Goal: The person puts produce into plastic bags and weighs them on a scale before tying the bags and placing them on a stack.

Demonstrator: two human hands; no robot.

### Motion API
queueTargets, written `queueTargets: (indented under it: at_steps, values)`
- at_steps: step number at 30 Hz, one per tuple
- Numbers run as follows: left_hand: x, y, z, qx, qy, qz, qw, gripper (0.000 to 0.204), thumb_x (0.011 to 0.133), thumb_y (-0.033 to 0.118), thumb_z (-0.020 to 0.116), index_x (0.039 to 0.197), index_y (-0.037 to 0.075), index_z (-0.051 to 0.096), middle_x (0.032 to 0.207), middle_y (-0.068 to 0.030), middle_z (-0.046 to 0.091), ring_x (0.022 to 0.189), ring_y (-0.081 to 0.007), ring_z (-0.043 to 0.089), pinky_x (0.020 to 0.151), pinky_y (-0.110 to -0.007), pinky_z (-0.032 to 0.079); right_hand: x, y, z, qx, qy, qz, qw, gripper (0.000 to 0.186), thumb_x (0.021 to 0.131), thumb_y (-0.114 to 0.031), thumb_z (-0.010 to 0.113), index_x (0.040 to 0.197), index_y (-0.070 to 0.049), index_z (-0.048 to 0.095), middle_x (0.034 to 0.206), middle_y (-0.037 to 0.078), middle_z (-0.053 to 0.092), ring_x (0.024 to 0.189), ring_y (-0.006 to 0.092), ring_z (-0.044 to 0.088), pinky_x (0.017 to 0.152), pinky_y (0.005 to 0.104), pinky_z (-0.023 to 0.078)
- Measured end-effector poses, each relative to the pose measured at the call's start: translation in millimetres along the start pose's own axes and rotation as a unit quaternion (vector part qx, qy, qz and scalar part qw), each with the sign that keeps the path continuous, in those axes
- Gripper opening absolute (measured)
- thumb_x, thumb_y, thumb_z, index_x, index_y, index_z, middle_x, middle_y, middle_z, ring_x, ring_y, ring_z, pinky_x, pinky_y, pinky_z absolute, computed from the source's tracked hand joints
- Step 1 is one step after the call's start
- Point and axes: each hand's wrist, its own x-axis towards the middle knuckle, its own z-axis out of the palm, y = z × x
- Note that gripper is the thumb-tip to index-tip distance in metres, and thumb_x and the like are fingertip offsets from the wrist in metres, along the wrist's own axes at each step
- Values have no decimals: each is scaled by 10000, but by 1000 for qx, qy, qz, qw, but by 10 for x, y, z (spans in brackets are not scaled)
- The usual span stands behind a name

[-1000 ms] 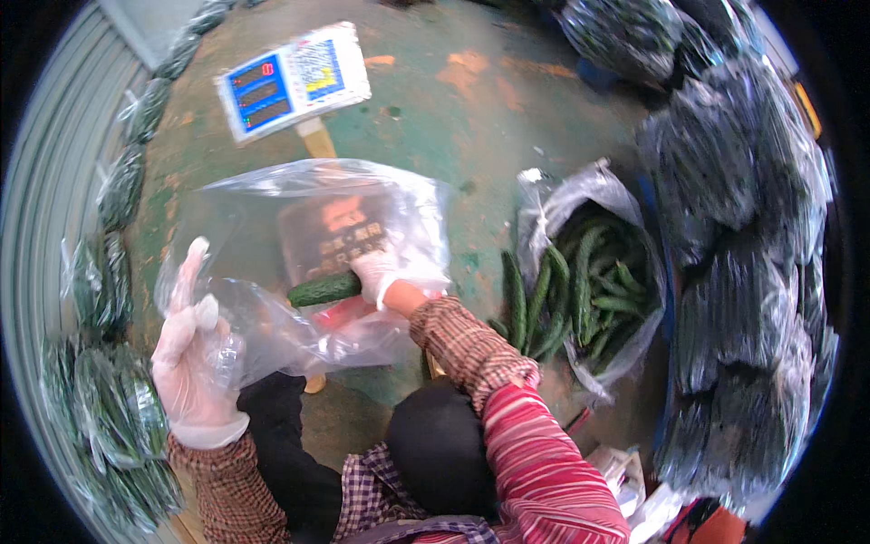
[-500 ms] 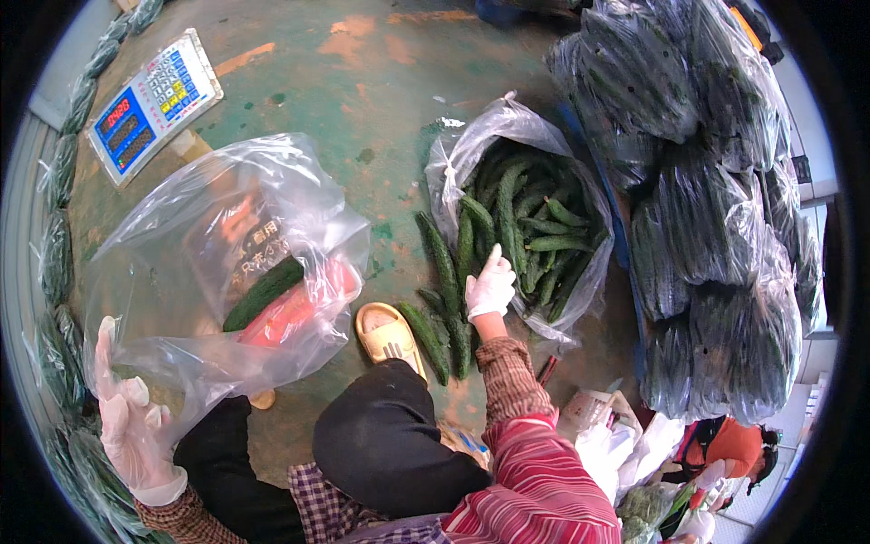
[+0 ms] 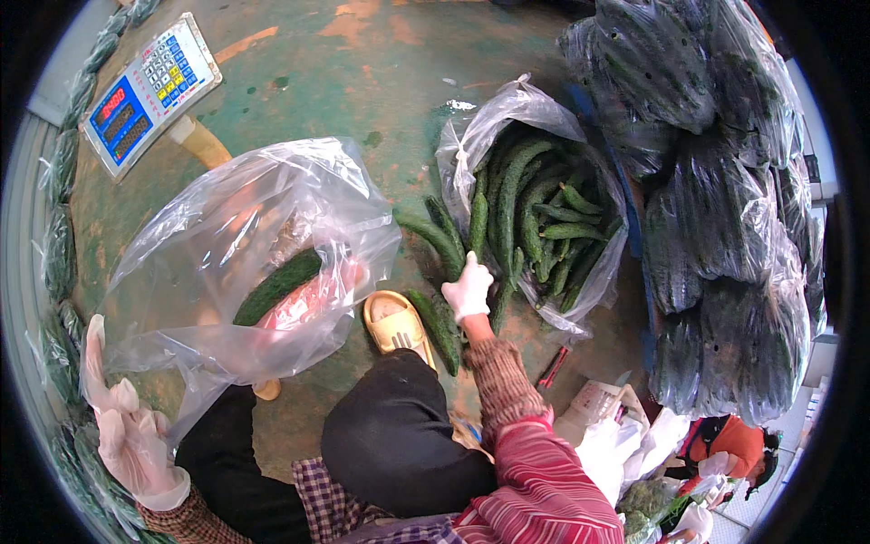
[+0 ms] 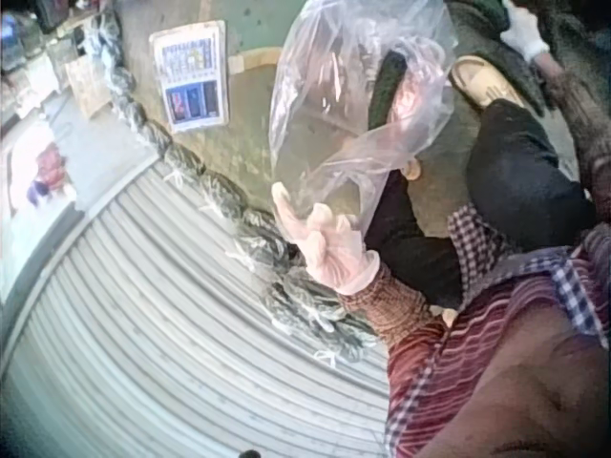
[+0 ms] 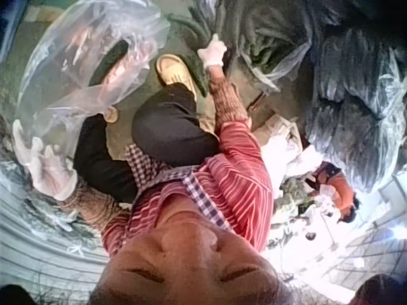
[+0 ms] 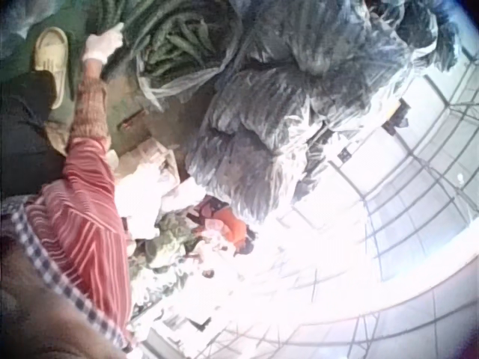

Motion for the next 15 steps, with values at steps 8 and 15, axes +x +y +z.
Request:
queueTargets:
  at_steps: [8, 15]
  values:
    - [-75, 67, -129, 332, 81, 142, 929, 819, 832, 185, 597, 1469, 74, 95, 1096, 45, 499, 656, -25, 468, 924, -325, 398, 266, -731, -63, -98, -75, 118, 985, 680, 619, -344, 762, 1173, -48, 501, 1052, 134, 585, 1027, 286, 581, 867, 416, 483]
    - [82, -142, 364, 179, 150, 124, 965, 833, 800, 212, 495, 1452, 14, 16, 582, -128, 561, 360, -222, 530, 380, -300, 519, 51, -110, 44, 306, -80, 94, 944, 659, 572, -193, 780, 1138, -15, 492, 1118, 134, 578, 1012, 286, 573, 874, 394, 473]
